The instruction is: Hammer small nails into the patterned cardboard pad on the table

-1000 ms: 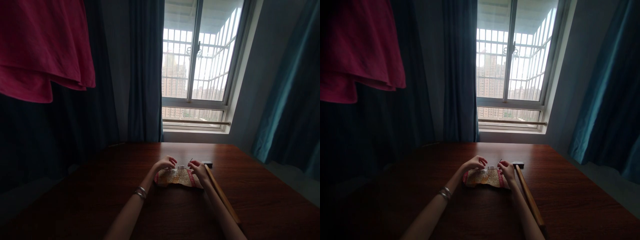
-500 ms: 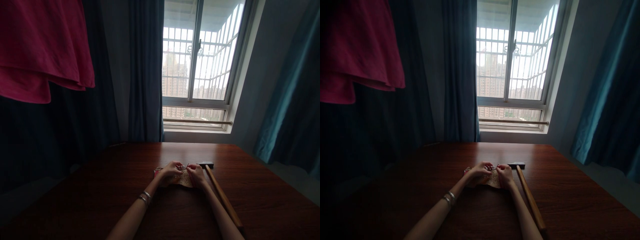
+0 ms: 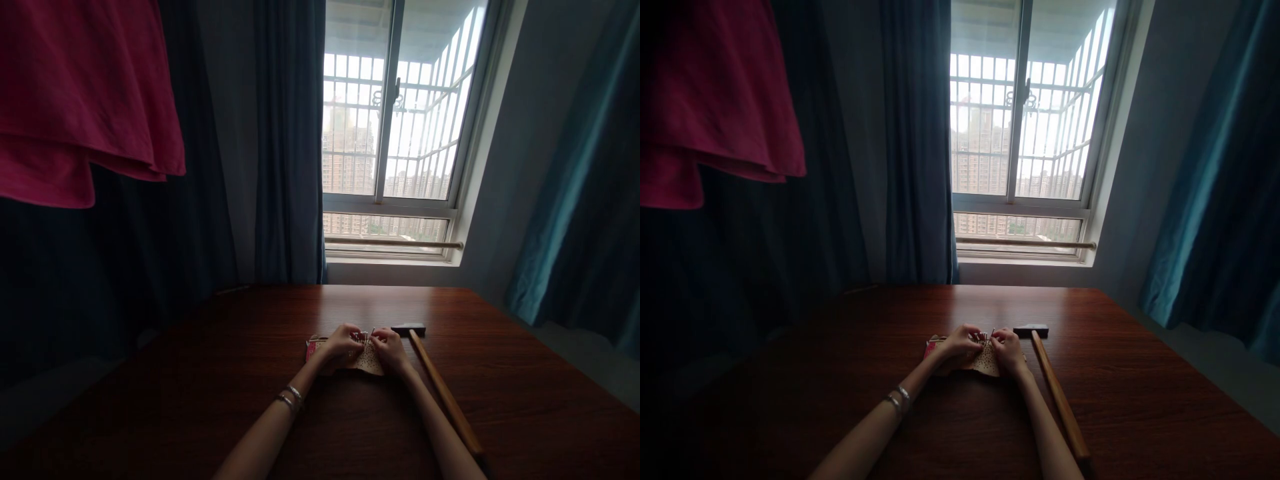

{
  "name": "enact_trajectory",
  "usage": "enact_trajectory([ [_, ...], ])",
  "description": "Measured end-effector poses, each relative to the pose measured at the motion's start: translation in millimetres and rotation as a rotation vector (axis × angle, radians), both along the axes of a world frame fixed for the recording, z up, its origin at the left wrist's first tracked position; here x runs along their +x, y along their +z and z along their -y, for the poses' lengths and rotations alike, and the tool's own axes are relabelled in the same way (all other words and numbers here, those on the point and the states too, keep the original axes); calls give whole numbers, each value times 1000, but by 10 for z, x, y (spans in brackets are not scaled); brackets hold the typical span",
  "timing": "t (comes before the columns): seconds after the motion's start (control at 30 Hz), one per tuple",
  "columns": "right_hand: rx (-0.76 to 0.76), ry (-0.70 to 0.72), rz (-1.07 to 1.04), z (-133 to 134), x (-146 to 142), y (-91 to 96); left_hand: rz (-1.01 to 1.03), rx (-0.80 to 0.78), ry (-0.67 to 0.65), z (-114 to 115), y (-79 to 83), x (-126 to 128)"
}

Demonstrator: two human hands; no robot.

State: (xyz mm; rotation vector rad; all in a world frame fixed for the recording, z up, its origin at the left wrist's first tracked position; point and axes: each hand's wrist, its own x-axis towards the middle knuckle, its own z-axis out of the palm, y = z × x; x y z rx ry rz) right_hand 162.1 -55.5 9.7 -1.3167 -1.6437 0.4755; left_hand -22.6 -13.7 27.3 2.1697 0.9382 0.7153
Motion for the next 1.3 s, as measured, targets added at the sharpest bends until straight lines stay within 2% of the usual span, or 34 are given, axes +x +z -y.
enact_trajectory([
  [0.5, 26, 52, 29, -16, -4, -58, -18, 13, 14, 14, 45, 69],
  [0.8, 28, 57, 24, 2, -3, -63, 68, 10, -32, -9, 41, 156],
  [1.1, 24, 61, 16, 28, -26, -33, 104, -27, -30, -69, -3, 132],
  [1.3, 15, 62, 29, 49, -27, -19, 144, 9, -8, -91, -58, 167],
])
